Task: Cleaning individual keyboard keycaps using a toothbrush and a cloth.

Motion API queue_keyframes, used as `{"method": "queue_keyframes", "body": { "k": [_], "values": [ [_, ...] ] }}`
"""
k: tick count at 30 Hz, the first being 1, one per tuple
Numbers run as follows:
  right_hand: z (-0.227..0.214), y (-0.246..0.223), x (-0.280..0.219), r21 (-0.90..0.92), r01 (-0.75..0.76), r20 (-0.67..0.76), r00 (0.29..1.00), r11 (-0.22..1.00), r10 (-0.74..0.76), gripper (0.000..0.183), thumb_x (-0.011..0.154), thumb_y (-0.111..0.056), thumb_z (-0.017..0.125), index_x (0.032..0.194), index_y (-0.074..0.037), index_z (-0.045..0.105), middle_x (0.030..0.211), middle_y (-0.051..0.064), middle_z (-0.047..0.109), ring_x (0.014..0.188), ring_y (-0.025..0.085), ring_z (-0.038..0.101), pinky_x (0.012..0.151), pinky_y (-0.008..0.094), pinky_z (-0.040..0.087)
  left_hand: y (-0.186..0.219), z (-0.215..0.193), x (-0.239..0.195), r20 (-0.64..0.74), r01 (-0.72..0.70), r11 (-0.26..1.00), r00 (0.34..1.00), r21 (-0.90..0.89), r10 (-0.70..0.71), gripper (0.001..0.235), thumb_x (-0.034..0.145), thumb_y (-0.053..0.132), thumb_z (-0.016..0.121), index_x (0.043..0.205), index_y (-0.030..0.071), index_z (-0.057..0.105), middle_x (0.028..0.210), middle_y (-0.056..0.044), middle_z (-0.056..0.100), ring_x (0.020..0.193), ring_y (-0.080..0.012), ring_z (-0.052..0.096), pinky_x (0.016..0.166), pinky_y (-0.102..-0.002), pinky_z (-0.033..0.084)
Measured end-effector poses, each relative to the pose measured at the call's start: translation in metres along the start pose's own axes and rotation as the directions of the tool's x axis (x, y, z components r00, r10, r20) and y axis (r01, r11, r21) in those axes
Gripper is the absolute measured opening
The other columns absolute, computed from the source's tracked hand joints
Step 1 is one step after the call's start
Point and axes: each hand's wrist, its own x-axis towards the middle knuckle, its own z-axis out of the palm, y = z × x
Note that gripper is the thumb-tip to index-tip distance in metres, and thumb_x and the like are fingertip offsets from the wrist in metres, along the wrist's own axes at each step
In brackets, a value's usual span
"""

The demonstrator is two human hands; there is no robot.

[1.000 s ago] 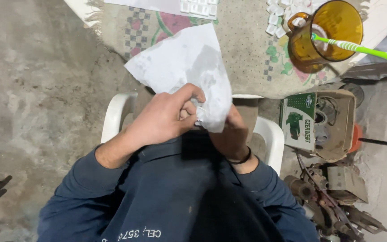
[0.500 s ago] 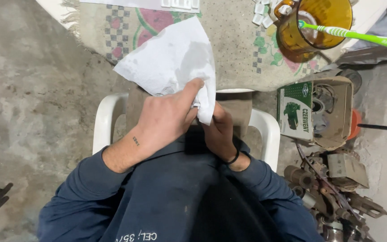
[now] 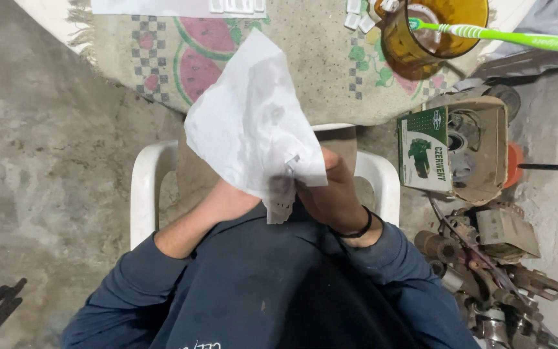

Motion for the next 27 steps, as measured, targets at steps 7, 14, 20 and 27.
{"method": "queue_keyframes", "body": {
  "k": [7,14,20,27],
  "values": [
    [0.041,-0.038,0.014,-0.437,-0.011,-0.143,0.988,0.899,-0.057,0.027,0.101,0.001,0.061,0.128,0.001,0.064,0.112,0.008,0.074,0.102,0.012,0.070,0.093,0.029,0.055,0.026,0.007,0.012,-0.085,-0.051,0.994,0.995,-0.101,0.042,0.045,0.100,0.006,0.064,0.144,0.004,0.055,0.142,-0.013,0.061,0.133,-0.0286,0.060,0.114,-0.039,0.048],
    [0.050,-0.040,0.020,-0.837,0.353,0.134,0.874,0.419,-0.468,0.025,0.099,0.005,0.063,0.122,-0.003,0.062,0.113,0.006,0.071,0.100,0.014,0.069,0.090,0.026,0.055,0.032,0.025,0.011,-0.275,-0.059,0.985,0.956,0.165,0.103,0.037,0.100,0.005,0.064,0.137,0.003,0.059,0.134,-0.015,0.064,0.126,-0.0314,0.062,0.110,-0.042,0.049],
    [0.052,-0.042,0.021,-0.882,0.470,0.424,0.760,-0.035,-0.493,0.034,0.085,0.008,0.068,0.117,-0.004,0.069,0.123,0.013,0.067,0.110,0.030,0.067,0.096,0.036,0.054,0.043,0.019,0.018,-0.350,0.009,0.994,0.936,0.112,0.031,0.031,0.101,0.011,0.067,0.131,0.004,0.065,0.127,-0.011,0.069,0.119,-0.0279,0.068,0.103,-0.040,0.054],
    [0.032,-0.038,0.023,-0.806,0.559,0.581,0.682,-0.195,-0.444,0.034,0.079,0.001,0.070,0.113,-0.003,0.071,0.128,0.013,0.064,0.122,0.038,0.062,0.105,0.047,0.052,0.046,0.029,0.031,-0.331,0.031,0.896,0.923,-0.444,-0.196,0.040,0.101,0.015,0.071,0.137,0.003,0.060,0.129,-0.008,0.067,0.118,-0.0190,0.064,0.101,-0.034,0.055]
  ]
}}
